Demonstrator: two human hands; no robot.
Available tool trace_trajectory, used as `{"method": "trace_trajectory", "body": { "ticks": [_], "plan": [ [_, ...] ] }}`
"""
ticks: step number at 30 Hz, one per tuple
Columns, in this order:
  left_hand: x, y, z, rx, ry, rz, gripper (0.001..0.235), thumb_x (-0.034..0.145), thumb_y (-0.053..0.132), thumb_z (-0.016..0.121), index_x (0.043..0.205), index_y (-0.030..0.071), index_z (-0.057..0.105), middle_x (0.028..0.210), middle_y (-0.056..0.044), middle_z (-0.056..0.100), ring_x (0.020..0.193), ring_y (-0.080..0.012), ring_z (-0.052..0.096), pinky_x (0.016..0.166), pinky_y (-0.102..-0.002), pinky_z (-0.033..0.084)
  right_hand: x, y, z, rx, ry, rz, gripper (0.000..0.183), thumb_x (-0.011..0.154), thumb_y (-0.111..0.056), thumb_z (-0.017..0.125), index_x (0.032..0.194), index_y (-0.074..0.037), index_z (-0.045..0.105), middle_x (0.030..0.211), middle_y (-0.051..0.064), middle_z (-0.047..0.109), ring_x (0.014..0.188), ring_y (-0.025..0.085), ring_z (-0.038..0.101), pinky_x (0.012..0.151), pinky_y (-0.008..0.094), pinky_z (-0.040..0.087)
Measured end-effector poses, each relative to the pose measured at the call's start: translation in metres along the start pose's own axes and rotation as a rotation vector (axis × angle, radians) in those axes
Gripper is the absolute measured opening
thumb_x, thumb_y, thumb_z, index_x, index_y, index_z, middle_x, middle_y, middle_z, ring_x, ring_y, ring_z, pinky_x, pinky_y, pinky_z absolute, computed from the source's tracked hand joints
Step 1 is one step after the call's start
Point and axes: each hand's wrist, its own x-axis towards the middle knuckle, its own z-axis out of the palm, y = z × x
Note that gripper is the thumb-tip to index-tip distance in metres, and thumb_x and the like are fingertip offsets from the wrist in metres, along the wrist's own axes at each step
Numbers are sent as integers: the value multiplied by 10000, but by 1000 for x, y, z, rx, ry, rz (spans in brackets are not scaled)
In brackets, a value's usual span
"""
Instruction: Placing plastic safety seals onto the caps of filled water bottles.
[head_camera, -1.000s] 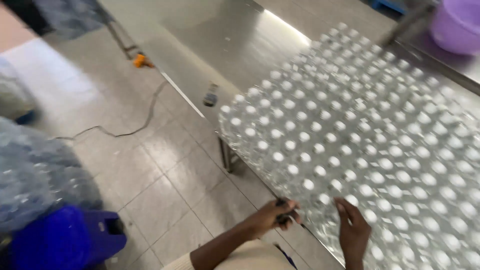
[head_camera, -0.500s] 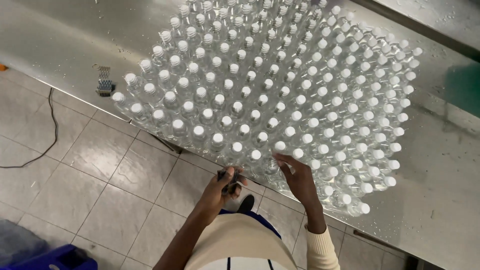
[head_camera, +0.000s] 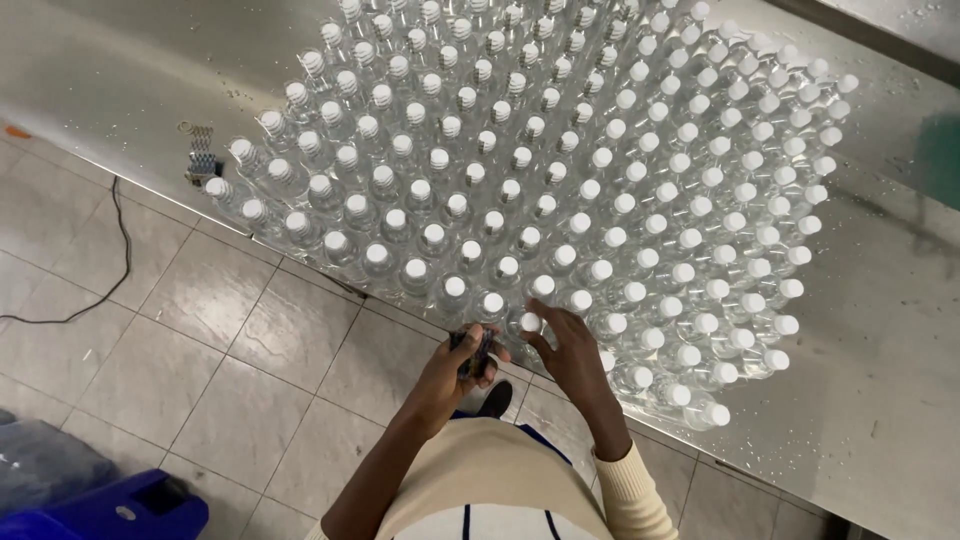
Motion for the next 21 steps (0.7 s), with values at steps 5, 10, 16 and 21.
{"method": "trace_trajectory", "body": {
  "ticks": [5,10,16,21],
  "plan": [
    [0,-1,8,55,-17,-40,543,1134,436,566,1465,7,611,1132,-231,741,805,-200,694,697,-359,571,17,-36,-31,15,-158,76,528,936,-285,842,1435,-157,727,1329,165,783,1263,452,697,1071,605,559],
    [-5,2,34,127,-65,-147,569,1129,491,581,1410,2,651,913,-172,718,741,-205,647,704,-369,506,5,-56,-70,263,-25,147,386,934,-195,856,1309,-134,789,1276,109,814,1237,355,752,1056,500,580],
    [-9,6,63,248,-280,-314,576,1119,456,643,1415,-38,634,961,-195,721,800,-225,699,785,-362,558,-32,-40,-72,520,-104,142,366,790,-8,929,1145,-41,844,924,112,759,943,329,791,940,511,587],
    [-6,-3,64,284,-359,-321,610,1134,422,614,1470,-86,588,1098,-174,676,857,-186,693,785,-340,561,-52,-39,-81,477,21,353,377,726,-48,995,1091,-91,909,830,106,851,888,269,836,900,429,600]
  ]
}}
